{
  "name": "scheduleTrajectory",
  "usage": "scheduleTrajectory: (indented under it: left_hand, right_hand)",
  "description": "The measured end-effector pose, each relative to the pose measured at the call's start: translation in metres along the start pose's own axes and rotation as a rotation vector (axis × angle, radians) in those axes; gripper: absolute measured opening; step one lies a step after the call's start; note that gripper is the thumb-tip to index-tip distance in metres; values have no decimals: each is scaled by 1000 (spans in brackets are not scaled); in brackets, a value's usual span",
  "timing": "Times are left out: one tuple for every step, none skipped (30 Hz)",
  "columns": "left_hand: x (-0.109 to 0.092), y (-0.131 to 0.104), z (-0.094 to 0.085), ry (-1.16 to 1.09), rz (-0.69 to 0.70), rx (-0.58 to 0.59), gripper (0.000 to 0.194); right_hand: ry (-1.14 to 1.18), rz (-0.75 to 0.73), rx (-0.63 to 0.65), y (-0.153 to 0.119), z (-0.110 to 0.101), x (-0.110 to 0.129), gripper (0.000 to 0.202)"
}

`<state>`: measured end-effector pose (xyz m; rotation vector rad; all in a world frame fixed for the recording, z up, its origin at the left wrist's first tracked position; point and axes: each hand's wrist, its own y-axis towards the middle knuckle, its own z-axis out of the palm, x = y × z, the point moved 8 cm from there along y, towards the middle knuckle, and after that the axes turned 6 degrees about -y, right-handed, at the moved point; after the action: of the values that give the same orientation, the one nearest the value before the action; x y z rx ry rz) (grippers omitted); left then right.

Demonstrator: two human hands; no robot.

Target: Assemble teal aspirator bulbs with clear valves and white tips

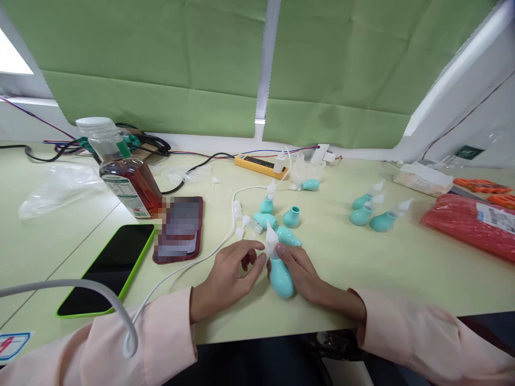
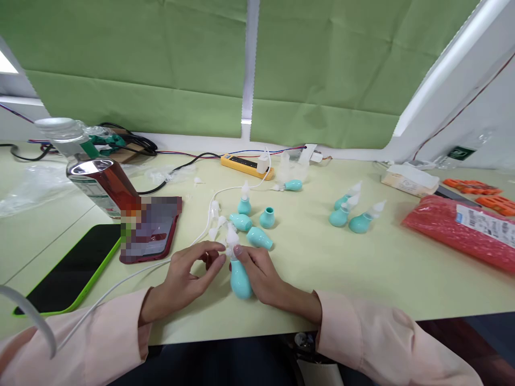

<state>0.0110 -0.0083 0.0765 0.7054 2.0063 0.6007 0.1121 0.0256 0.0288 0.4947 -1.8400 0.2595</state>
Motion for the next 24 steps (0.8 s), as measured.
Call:
scheduleTrajectory:
  left_hand:
    - [-1, 0, -3, -20, 21, -39, 15]
    - [-4, 0, -5, -37, 55, -65, 17]
    - [-6, 0, -5, -48, 95, -77, 16]
    - [-9, 0, -6, -55, 133, -82, 13]
    - [-10, -1, -6, -58, 165, -84, 11]
    - [-12, -1, -6, -57, 192, -87, 11]
    - [-13, -2, -6, -51, 218, -90, 12]
    - [-15, -2, -6, -42, 243, -90, 13]
    - [-16, -3, -6, -29, 268, -94, 15]
    - [-17, -3, -6, -16, 291, -98, 16]
    - [-18, -4, -7, -5, 308, -100, 17]
    - [-18, -4, -7, 1, 314, -95, 16]
    - [-18, -3, -6, 3, 307, -79, 16]
    - [-17, -2, -6, 1, 291, -59, 15]
    - [-15, -1, -5, -3, 269, -34, 13]
    - [-14, 0, -4, -7, 244, -8, 12]
    - [-13, 1, -3, -11, 218, 10, 12]
    - [-13, 1, -2, -17, 194, 20, 11]
    - [-13, 1, -2, -30, 164, 21, 9]
    - [-11, 1, -2, -51, 115, 12, 7]
    - [-8, 2, -3, -88, 42, -9, 5]
    - [-1, 2, -4, -144, -59, -32, 4]
    - [8, 2, -3, -221, -185, -51, 4]
    - [19, 1, -3, -312, -322, -70, 6]
  right_hand:
    - [5, 11, -9, 0, -1, -1, 47]
    - [13, 22, -11, 1, 0, -1, 47]
    - [26, 36, -7, 1, 0, -2, 47]
    - [47, 51, 0, 1, 1, -3, 48]
    - [71, 67, 10, 1, 3, -4, 48]
    - [93, 83, 19, 1, 4, -6, 48]
    - [109, 96, 26, 0, 5, -7, 49]
    - [121, 104, 27, 0, 6, -7, 49]
    - [128, 107, 26, 0, 6, -8, 49]
    - [129, 104, 24, 0, 5, -8, 49]
    - [123, 94, 23, 0, 5, -7, 48]
    - [113, 83, 24, 0, 4, -6, 48]
    - [100, 73, 33, 0, 4, -6, 48]
    - [88, 65, 48, 0, 4, -6, 48]
    - [79, 62, 66, 0, 4, -6, 48]
    - [75, 61, 86, 0, 4, -6, 48]
    - [74, 62, 103, 1, 4, -7, 48]
    - [76, 59, 117, 1, 4, -7, 47]
    - [82, 56, 132, 2, 4, -7, 47]
    - [96, 55, 148, 2, 4, -7, 47]
    - [118, 58, 165, 3, 5, -6, 47]
    - [148, 69, 179, 3, 6, -7, 48]
    - [185, 89, 185, 4, 7, -7, 48]
    - [225, 114, 185, 4, 7, -8, 49]
